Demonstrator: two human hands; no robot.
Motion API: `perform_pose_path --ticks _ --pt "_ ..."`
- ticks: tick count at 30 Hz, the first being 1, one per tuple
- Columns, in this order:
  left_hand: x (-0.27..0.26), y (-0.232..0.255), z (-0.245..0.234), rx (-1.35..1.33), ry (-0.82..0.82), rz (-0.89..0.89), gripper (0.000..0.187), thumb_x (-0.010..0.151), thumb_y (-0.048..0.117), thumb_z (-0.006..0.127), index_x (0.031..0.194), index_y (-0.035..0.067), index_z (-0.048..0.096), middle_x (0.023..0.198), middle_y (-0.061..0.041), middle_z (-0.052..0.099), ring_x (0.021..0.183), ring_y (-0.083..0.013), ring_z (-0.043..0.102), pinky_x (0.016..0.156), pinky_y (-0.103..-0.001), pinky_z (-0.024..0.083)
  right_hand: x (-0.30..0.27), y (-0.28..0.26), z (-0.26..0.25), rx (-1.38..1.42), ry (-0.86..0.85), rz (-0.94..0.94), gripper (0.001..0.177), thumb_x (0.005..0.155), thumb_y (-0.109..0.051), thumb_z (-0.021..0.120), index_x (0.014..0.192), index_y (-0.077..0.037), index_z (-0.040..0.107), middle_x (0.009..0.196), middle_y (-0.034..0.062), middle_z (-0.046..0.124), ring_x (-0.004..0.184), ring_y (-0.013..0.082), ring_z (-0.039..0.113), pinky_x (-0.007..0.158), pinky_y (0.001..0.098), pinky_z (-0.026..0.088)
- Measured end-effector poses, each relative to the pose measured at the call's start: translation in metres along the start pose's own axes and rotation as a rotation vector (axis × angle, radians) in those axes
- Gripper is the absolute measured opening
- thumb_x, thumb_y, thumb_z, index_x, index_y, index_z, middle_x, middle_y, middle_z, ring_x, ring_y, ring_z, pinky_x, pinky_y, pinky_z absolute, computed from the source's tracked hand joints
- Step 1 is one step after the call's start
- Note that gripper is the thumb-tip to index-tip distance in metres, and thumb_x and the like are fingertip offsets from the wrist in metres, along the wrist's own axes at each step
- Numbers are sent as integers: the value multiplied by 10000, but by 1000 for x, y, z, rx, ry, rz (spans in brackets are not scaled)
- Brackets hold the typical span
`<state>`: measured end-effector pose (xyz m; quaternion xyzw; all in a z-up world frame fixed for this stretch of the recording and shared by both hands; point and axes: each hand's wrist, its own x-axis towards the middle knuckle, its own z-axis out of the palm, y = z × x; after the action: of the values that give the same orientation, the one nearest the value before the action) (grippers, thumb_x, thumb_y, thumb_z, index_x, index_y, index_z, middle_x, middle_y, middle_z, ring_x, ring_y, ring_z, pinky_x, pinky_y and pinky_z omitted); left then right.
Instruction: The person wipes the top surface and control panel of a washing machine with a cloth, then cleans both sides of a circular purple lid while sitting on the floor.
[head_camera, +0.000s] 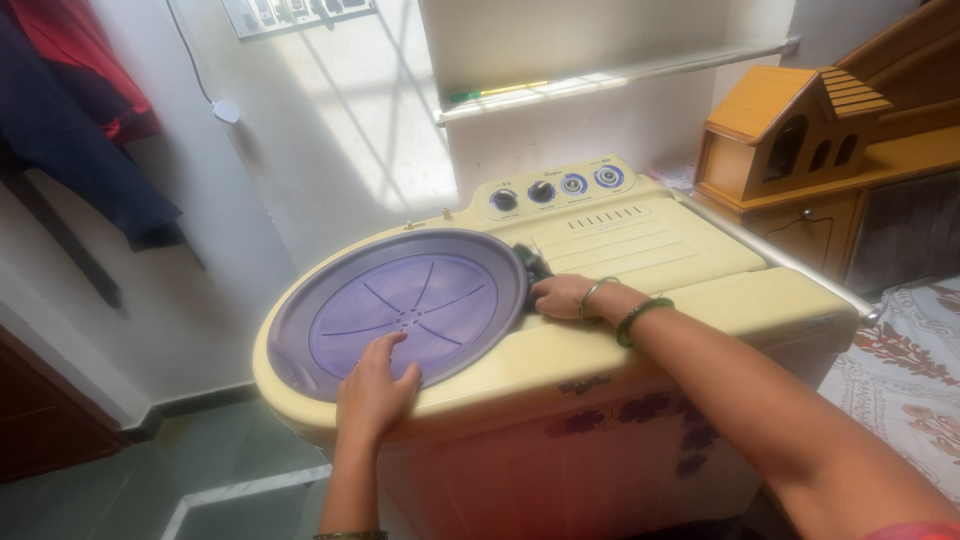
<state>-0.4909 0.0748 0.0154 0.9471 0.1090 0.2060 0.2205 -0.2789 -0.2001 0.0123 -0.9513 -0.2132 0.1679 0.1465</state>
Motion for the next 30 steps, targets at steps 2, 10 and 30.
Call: perform_pose_path --ticks 2,10,30 --pt "-1 1 0 -4 -2 -18 476 844 385 672 1291 222 656 1351 -15 655 1159 -258 665 959 -424 515 -29 -5 8 -15 125 -141 533 899 -177 462 1409 -45 543 1434 162 545 1349 285 491 1164 411 370" --pt "0 4 -5 -18 -19 -40 476 877 489 643 1259 208 685 1294 -2 707 1136 -225 698 945 -398 538 -163 1 40 123 612 -249 388 835 -242 551 1143 -92 732 1242 90 687 1222 268 577 1091 393 439" --pt "3 1 3 -75 -33 -101 432 875 450 656 1226 211 734 1109 33 809 968 -180 772 811 -349 579 -139 87 43 -59 666 81 440 998 -489 364 1290 -356 664 1500 -116 531 1371 138 498 1260 459 200"
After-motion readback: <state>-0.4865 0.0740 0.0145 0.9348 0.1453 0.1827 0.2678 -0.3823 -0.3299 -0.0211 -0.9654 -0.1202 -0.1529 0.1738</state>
